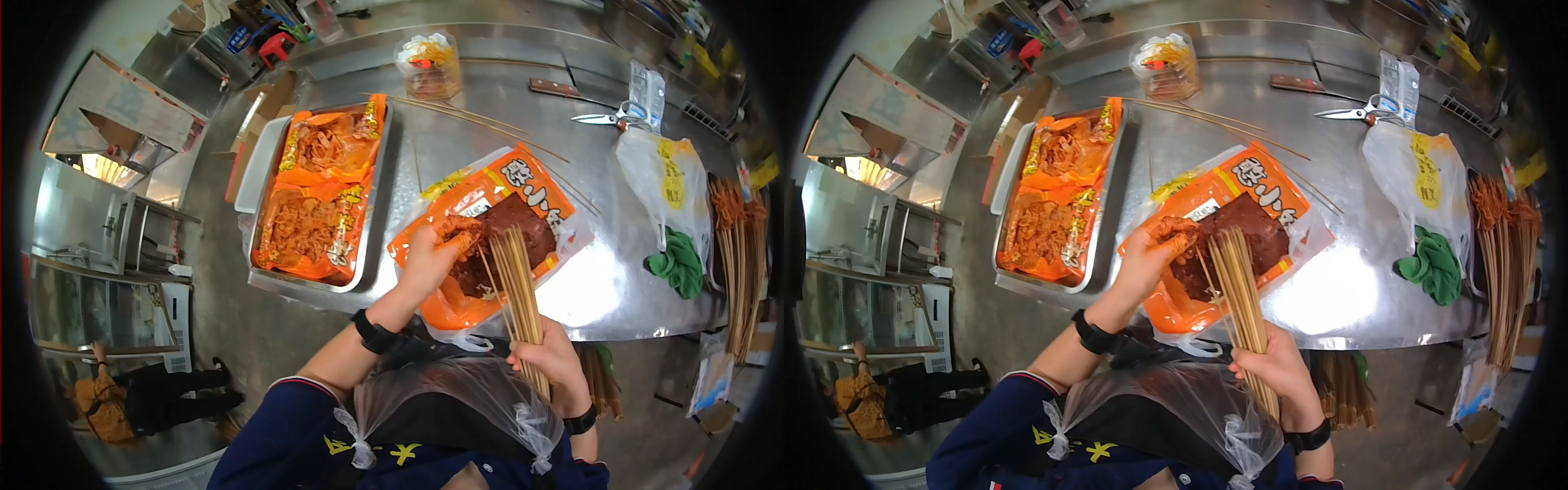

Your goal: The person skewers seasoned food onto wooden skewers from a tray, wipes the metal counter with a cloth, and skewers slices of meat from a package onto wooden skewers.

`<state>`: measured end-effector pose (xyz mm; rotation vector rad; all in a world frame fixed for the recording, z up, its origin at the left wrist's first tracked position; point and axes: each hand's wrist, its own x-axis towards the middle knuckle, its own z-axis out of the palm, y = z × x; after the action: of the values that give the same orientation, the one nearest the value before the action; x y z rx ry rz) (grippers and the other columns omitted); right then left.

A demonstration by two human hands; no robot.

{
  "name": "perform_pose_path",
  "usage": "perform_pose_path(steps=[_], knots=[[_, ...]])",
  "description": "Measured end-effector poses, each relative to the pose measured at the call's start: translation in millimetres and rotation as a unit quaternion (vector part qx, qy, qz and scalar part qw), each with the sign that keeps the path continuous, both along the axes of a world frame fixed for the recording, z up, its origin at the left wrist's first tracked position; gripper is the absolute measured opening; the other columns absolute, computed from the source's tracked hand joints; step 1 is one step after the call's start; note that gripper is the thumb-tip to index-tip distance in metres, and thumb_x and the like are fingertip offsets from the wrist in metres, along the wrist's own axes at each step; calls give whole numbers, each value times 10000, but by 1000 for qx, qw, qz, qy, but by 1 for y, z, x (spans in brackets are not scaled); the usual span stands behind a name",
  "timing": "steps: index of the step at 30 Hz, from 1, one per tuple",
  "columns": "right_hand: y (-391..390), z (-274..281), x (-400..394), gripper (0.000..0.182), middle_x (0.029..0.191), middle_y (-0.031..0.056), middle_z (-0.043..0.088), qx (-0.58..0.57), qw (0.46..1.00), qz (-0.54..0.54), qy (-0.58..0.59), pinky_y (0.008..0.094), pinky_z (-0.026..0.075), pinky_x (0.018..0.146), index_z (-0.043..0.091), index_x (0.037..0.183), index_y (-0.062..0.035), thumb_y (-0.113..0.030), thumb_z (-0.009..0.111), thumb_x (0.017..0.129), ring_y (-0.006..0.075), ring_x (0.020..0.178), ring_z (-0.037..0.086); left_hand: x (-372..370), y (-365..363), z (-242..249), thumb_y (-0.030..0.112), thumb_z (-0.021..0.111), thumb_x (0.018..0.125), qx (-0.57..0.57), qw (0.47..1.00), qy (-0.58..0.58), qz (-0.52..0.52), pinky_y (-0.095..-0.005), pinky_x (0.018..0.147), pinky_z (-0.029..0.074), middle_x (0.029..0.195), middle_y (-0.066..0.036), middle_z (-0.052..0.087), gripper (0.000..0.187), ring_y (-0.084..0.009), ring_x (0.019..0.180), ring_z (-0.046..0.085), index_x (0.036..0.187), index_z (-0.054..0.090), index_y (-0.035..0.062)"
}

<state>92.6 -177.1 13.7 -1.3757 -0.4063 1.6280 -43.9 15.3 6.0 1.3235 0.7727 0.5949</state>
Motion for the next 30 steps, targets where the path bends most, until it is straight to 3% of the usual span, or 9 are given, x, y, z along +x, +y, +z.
perform_pose_path(steps=[6, 9, 12, 14, 18, 20, 23, 30], knots=[[-1, 2, 2, 233, 725, 51, 560, 4, 1000, -8, 13, 227, 485, 498, 506, 954, 37, 21, 584, 734, 111, 572, 577, 2, -1, 7, 82, 556, 843, -7, 999, -38, -27, -199, 624, 431, 886, -32, 617, 198, -70, 719, 540, 1014, 598, -9], [-3, 2, 3, 233, 721, 51, 558, 3, 1000, -8, 13, 227, 484, 495, 506, 953, 35, 19, 587, 734, 109, 571, 576, 3, 0, 8, 66, 570, 832, -71, 996, -6, -48, -197, 626, 434, 901, -42, 620, 201, -74, 722, 548, 1016, 603, -8], [-3, 2, 3, 234, 717, 49, 555, 12, 1000, -3, 14, 228, 484, 494, 505, 952, 32, 20, 588, 734, 108, 570, 575, 4, -2, 7, 55, 581, 823, -143, 988, -49, -10, -207, 604, 431, 863, -34, 614, 164, -87, 695, 548, 972, 606, -8], [-4, 3, 3, 234, 715, 47, 554, 10, 1000, -8, 13, 227, 483, 493, 506, 951, 32, 24, 586, 732, 106, 569, 574, 3, 1, -3, 76, 595, 821, -222, 965, -137, 3, -186, 558, 423, 818, -18, 606, 136, -78, 657, 545, 940, 601, 10], [-2, 2, 2, 237, 711, 45, 550, 13, 1000, -16, 16, 224, 482, 492, 507, 951, 30, 35, 583, 727, 105, 567, 574, 2, -4, -2, 58, 590, 822, -261, 960, -104, 4, -223, 535, 404, 768, -27, 582, 101, -98, 643, 529, 911, 578, 12], [-4, 0, 2, 237, 710, 47, 551, 12, 1000, -23, 11, 224, 482, 491, 507, 950, 30, 37, 584, 725, 105, 566, 575, 0, -4, -8, 65, 605, 814, -282, 948, -145, -29, -220, 531, 400, 796, -43, 598, 125, -95, 645, 535, 925, 577, 14], [-3, -1, 3, 237, 710, 50, 552, 9, 999, -37, 5, 224, 481, 490, 508, 947, 29, 40, 585, 723, 108, 564, 577, 0, -10, -1, 86, 628, 802, -252, 965, -64, -41, -215, 524, 393, 788, -47, 615, 115, -101, 623, 539, 883, 600, 9], [-2, -3, 3, 230, 727, 50, 563, 14, 999, -51, -4, 230, 484, 504, 515, 930, 26, 31, 594, 714, 114, 585, 583, 2, -24, -9, 146, 648, 798, -201, 977, -10, -76, -189, 476, 367, 702, -8, 607, 129, -57, 577, 521, 822, 632, 21]])
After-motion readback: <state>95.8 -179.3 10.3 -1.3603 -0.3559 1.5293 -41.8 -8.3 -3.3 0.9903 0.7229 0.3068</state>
